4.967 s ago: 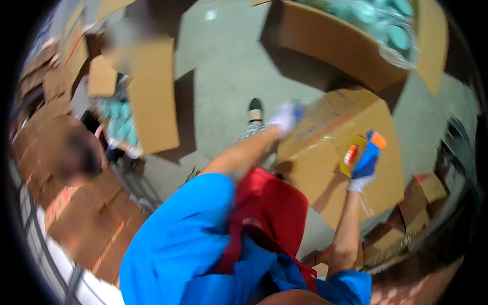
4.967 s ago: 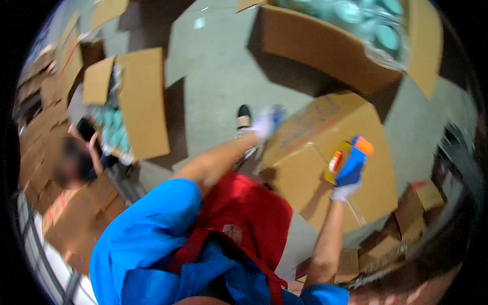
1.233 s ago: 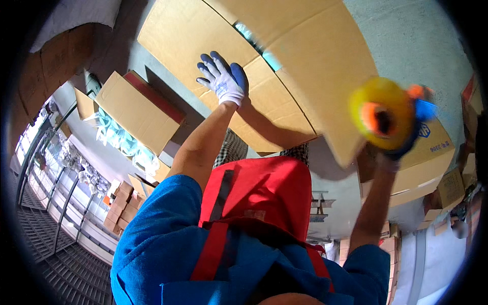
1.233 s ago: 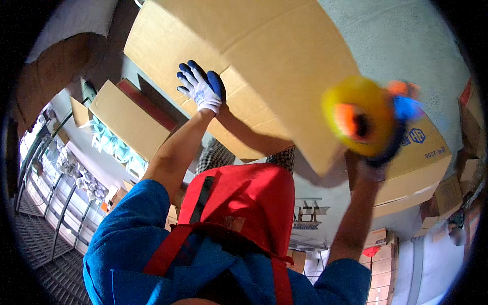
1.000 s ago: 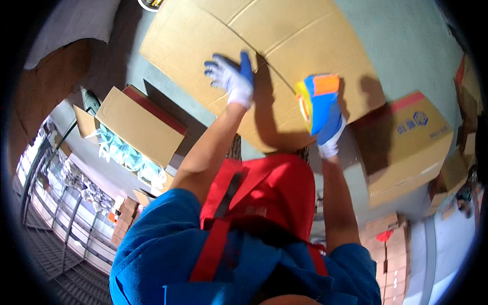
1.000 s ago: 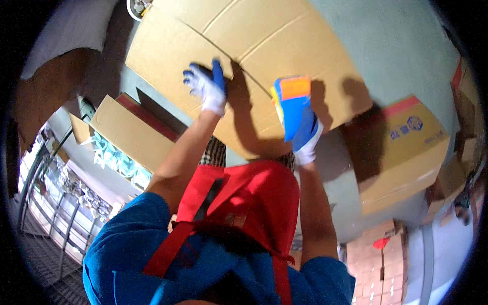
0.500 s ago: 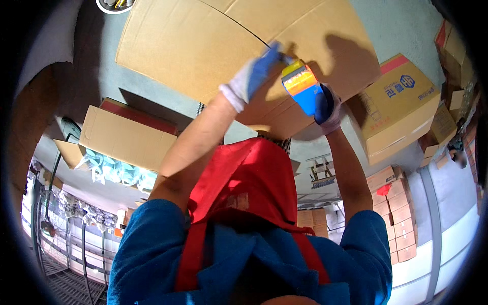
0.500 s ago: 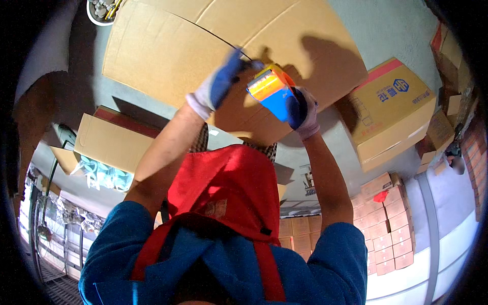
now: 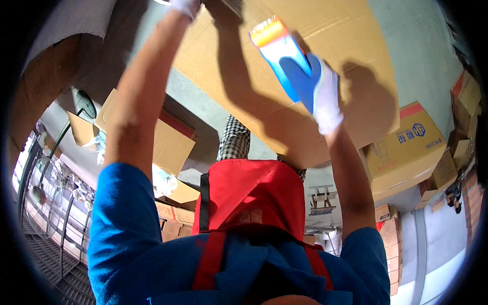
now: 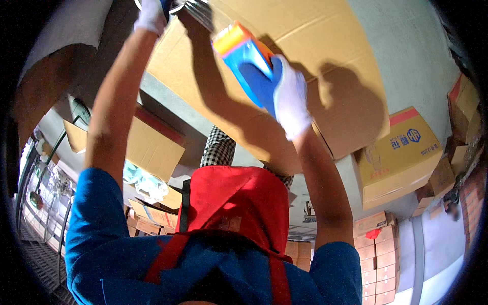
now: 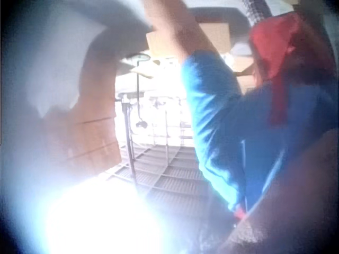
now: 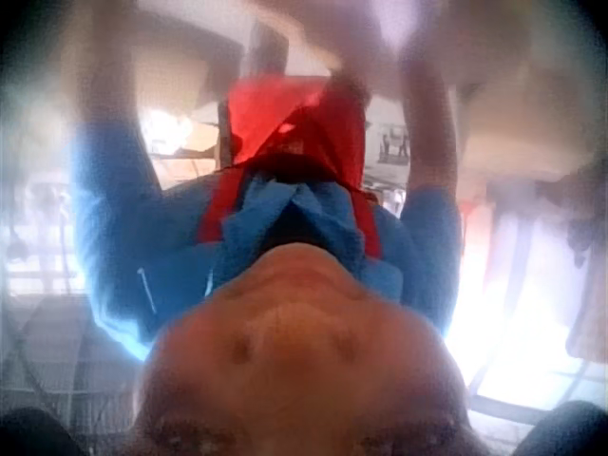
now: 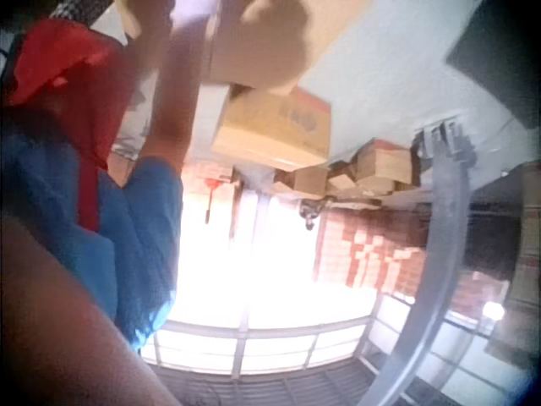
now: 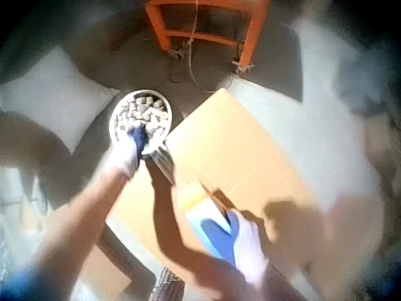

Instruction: The person uses a tape dispenser to apply tape to the seams of several cardboard boxes filled with plastic bottles, then uses a utility knife to clear the dispenser and prepare for the next box.

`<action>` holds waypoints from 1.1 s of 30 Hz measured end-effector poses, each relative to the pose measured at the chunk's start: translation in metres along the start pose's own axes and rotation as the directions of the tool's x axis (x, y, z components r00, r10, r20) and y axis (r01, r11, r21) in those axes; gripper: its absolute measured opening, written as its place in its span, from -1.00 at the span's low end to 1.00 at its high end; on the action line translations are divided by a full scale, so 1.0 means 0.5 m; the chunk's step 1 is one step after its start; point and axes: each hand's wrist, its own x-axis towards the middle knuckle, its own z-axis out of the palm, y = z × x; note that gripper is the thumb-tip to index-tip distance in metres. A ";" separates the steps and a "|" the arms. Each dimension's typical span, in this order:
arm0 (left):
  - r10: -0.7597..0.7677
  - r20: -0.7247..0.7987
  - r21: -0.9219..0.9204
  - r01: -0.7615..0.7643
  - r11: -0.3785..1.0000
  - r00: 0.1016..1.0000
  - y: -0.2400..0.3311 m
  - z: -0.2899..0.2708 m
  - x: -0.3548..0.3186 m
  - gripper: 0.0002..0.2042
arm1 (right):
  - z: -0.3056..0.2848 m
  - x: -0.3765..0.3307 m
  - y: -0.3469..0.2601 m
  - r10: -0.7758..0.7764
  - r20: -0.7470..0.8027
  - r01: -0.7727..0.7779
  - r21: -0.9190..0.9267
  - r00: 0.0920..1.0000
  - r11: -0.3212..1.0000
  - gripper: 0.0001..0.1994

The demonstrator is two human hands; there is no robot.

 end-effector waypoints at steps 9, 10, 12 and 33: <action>-0.008 0.117 0.169 -0.012 0.986 0.993 -0.124 0.070 0.131 -0.69 | 0.023 0.081 -0.139 0.148 0.139 -0.155 0.039 0.979 0.987 -0.43; -0.005 0.119 0.170 -0.015 0.985 0.993 -0.119 0.073 0.130 -0.68 | 0.036 0.078 -0.109 0.075 0.053 -0.079 0.082 0.996 0.993 -0.44; -0.012 0.121 0.157 -0.007 0.988 0.993 -0.128 0.078 0.130 -0.67 | 0.052 0.082 -0.076 0.003 -0.039 0.000 0.074 0.999 0.997 -0.46; 0.477 0.220 0.498 -0.518 0.695 0.851 0.221 0.579 -0.544 -0.32 | -0.290 -0.554 0.609 0.281 0.267 -0.101 -0.535 0.922 0.839 -0.67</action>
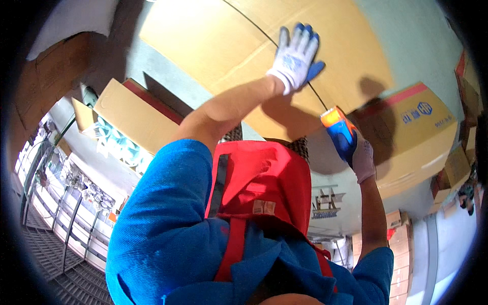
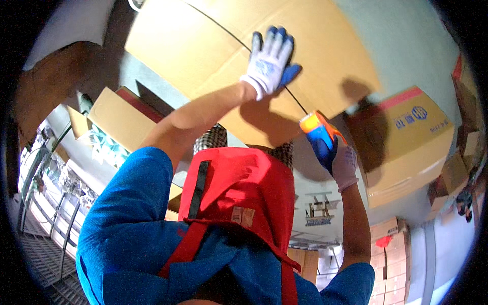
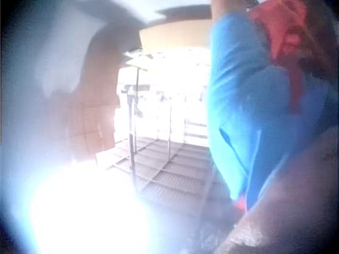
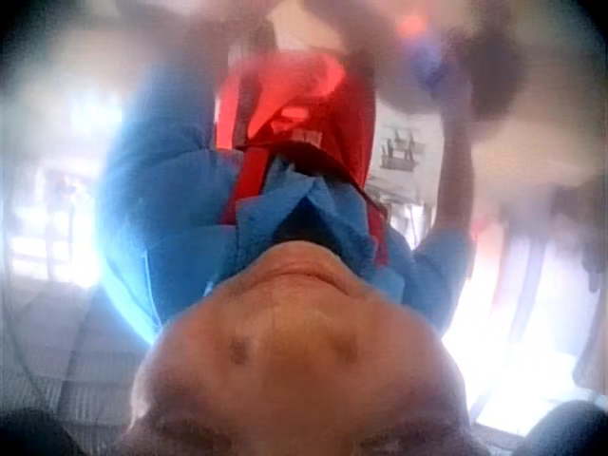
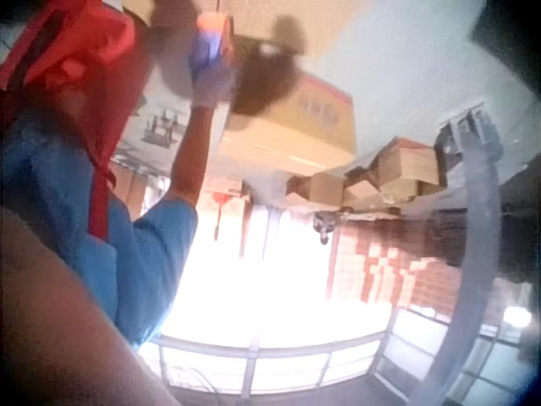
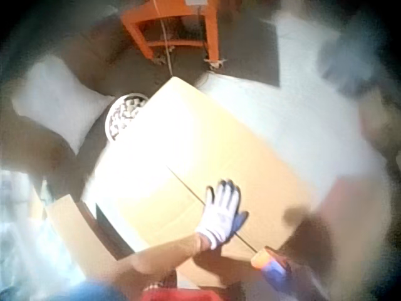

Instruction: The person uses a tape dispenser to apply tape to the seams of several cardboard boxes filled with plastic bottles, then uses a utility knife to clear the dispenser and prepare for the next box.

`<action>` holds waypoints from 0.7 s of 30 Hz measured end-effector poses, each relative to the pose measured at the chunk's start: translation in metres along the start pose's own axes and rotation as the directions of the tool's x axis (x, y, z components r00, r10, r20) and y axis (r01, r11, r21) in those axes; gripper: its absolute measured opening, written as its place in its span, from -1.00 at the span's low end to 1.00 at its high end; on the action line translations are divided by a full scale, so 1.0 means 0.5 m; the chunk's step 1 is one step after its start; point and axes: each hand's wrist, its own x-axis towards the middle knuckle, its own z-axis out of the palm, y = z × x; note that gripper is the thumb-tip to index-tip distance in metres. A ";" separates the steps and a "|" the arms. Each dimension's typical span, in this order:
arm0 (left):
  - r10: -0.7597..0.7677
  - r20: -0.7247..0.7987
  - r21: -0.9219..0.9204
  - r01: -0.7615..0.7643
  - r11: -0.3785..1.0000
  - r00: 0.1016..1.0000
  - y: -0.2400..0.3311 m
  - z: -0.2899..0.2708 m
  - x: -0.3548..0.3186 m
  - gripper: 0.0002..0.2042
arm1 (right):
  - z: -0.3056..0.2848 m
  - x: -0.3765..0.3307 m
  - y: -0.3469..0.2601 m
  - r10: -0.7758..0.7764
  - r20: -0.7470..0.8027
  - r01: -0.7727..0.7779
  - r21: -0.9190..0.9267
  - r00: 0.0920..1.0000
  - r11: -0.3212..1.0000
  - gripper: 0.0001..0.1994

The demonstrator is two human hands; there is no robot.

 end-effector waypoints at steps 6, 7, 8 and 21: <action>-0.026 0.045 0.057 0.024 0.998 0.999 0.100 0.073 -0.029 -0.34 | 0.197 -0.013 0.300 0.127 -0.035 -0.130 -0.098 0.991 0.987 -0.74; -0.028 0.055 0.058 0.025 0.998 0.998 0.110 0.071 -0.028 -0.34 | 0.243 0.030 0.303 0.096 -0.026 -0.097 -0.049 0.995 0.994 -0.72; -0.019 0.064 0.066 0.014 0.998 0.998 0.110 0.071 -0.020 -0.34 | 0.278 0.093 0.278 0.066 -0.027 -0.066 0.010 0.997 0.998 -0.70; -0.026 -0.157 -0.136 0.004 0.991 0.987 0.065 0.060 -0.053 -0.42 | 0.355 -0.125 0.134 0.222 0.278 -0.306 0.946 0.934 0.103 -0.66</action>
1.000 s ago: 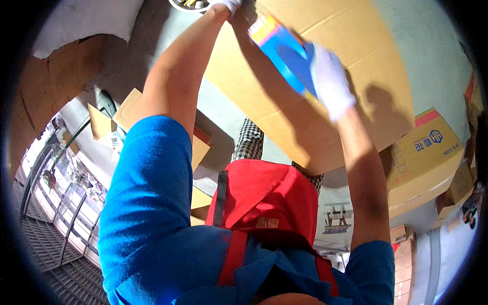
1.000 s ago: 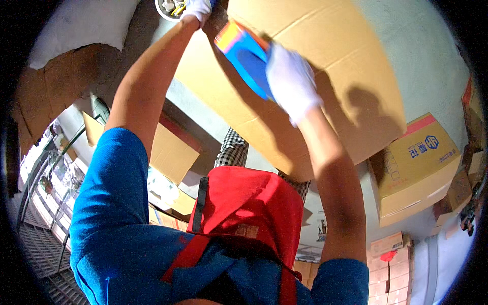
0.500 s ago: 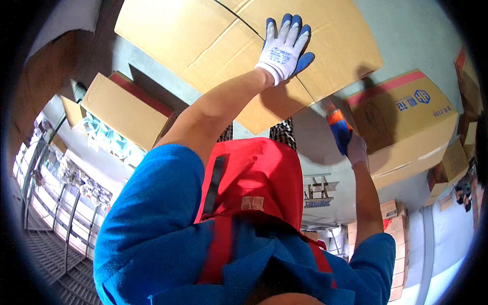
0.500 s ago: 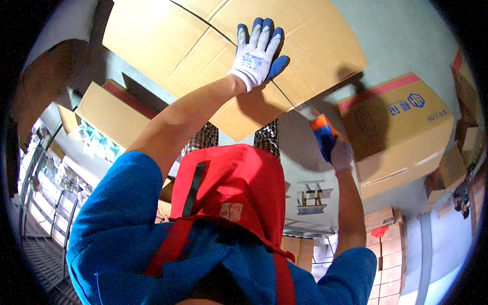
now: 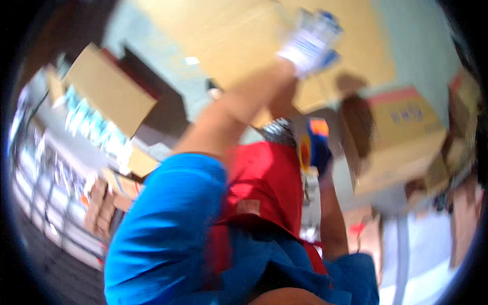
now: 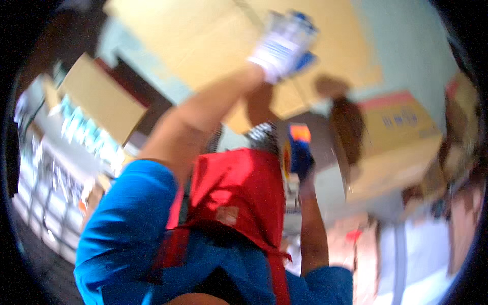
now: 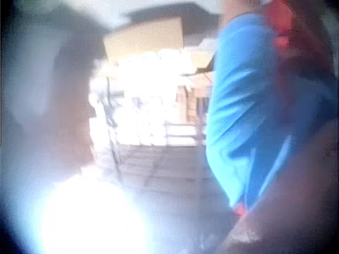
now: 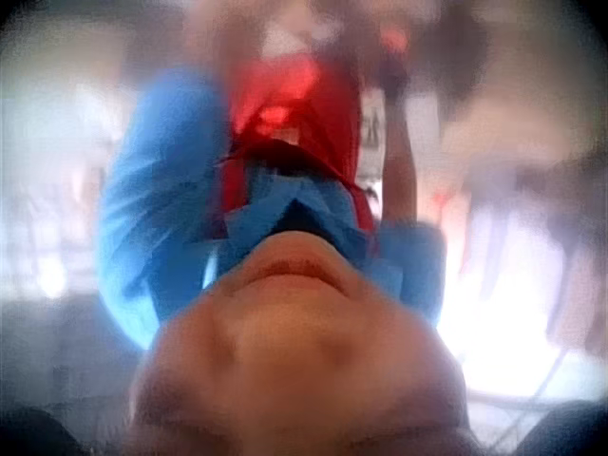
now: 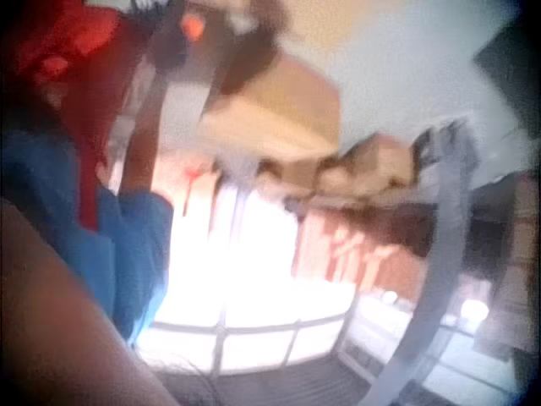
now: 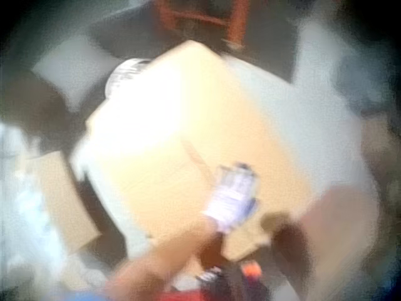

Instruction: The person uses a tape dispenser to apply tape to the seams of several cardboard boxes filled with plastic bottles, then uses a utility knife to clear the dispenser and prepare for the next box.

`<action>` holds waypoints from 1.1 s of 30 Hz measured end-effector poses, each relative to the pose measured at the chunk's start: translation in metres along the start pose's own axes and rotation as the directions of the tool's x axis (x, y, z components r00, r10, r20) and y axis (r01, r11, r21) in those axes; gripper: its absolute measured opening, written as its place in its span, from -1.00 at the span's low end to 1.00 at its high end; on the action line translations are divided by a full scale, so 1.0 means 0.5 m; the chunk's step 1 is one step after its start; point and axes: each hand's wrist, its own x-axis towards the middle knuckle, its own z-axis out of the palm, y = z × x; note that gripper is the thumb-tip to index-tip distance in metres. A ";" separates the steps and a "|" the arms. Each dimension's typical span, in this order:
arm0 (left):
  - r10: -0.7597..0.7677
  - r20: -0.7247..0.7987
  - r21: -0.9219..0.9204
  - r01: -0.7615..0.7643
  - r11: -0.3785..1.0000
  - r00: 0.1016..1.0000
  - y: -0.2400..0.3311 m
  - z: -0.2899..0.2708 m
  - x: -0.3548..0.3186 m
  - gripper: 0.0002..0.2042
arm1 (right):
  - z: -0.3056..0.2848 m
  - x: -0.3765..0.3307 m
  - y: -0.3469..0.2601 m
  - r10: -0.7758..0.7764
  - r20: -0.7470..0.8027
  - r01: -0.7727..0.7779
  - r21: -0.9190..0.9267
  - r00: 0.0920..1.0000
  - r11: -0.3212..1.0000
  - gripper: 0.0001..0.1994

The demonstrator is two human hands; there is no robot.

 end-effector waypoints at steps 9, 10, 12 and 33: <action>-0.714 0.082 -0.419 0.674 0.608 0.695 -0.075 -0.327 -0.437 -0.60 | 0.199 -0.140 -0.062 -0.198 -0.012 0.147 -0.628 0.980 0.764 -0.69; -0.801 -0.065 -0.401 0.720 0.567 0.595 -0.107 -0.341 -0.533 -0.59 | 0.182 -0.135 -0.067 -0.156 -0.012 0.107 -0.672 0.988 0.733 -0.68; -0.913 -0.057 -0.309 0.862 0.402 0.405 -0.188 -0.404 -0.724 -0.58 | 0.259 -0.167 -0.074 -0.145 -0.048 0.092 -0.570 0.988 0.816 -0.75; -0.908 0.047 -0.587 0.724 -0.363 -0.417 -0.940 -0.840 -1.250 -0.26 | 1.761 -0.397 -0.268 0.034 0.827 0.762 -0.534 0.562 0.366 -0.58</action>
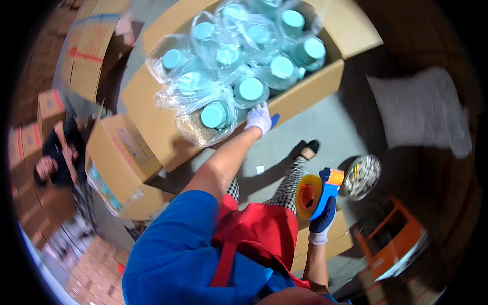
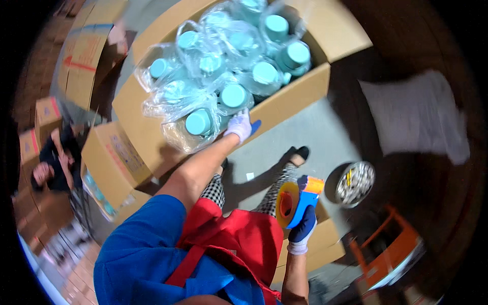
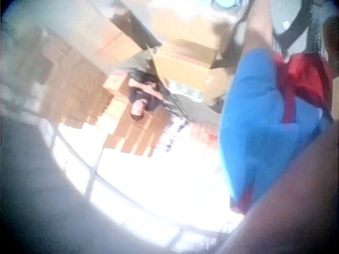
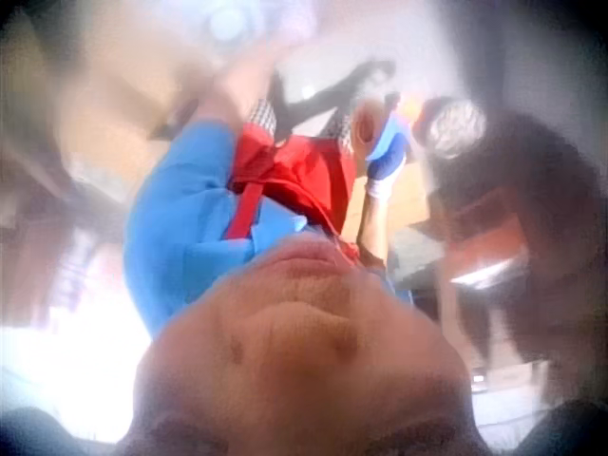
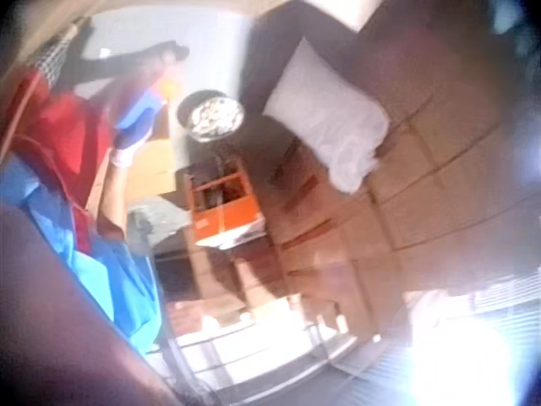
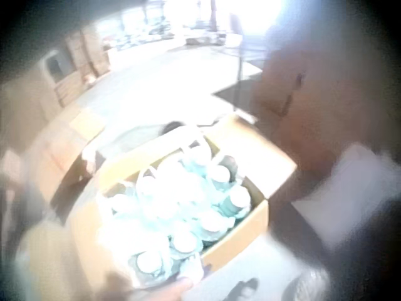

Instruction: The person uses a tape dispenser to apply tape to the seams of several cardboard boxes filled with plastic bottles, then uses a utility knife to clear the dispenser and prepare for the next box.

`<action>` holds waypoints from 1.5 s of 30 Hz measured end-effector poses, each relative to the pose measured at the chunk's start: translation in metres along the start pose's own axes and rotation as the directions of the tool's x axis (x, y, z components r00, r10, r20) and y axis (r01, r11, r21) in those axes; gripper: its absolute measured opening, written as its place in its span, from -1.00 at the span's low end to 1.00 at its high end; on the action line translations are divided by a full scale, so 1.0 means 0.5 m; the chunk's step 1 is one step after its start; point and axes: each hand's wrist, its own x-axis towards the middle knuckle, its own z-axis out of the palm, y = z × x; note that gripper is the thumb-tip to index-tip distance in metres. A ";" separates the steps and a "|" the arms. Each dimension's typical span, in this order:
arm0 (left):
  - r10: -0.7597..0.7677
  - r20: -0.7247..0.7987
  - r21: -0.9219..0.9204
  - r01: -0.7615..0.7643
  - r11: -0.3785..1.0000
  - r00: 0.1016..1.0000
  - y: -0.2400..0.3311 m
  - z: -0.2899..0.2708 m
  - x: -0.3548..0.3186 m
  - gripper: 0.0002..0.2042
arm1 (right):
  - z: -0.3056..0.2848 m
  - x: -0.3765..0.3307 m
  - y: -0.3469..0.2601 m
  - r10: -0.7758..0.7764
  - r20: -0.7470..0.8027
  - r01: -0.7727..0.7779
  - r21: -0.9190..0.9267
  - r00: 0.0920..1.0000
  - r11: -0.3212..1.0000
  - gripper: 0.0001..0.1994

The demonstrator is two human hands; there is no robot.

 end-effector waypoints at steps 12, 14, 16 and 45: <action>-0.213 -0.060 -0.061 0.209 0.976 0.975 0.109 0.092 0.113 -0.69 | -0.188 0.946 -0.090 -0.243 0.573 0.470 -0.288 0.783 0.835 -0.53; -0.294 -0.085 -0.072 0.289 0.955 0.952 0.130 0.138 0.060 -0.71 | -0.245 1.192 -0.086 -0.051 0.595 0.359 -0.411 0.802 0.838 -0.68; -0.272 -0.047 -0.035 0.271 0.962 0.961 0.149 0.136 0.042 -0.73 | -0.255 1.323 -0.109 0.157 0.319 -0.112 -0.156 0.935 0.981 -0.76; -0.915 -0.157 -0.256 -0.910 -0.326 0.372 -0.316 0.381 -0.680 -0.40 | 0.164 0.788 -0.072 -0.094 0.640 0.431 -0.394 0.763 0.812 -0.57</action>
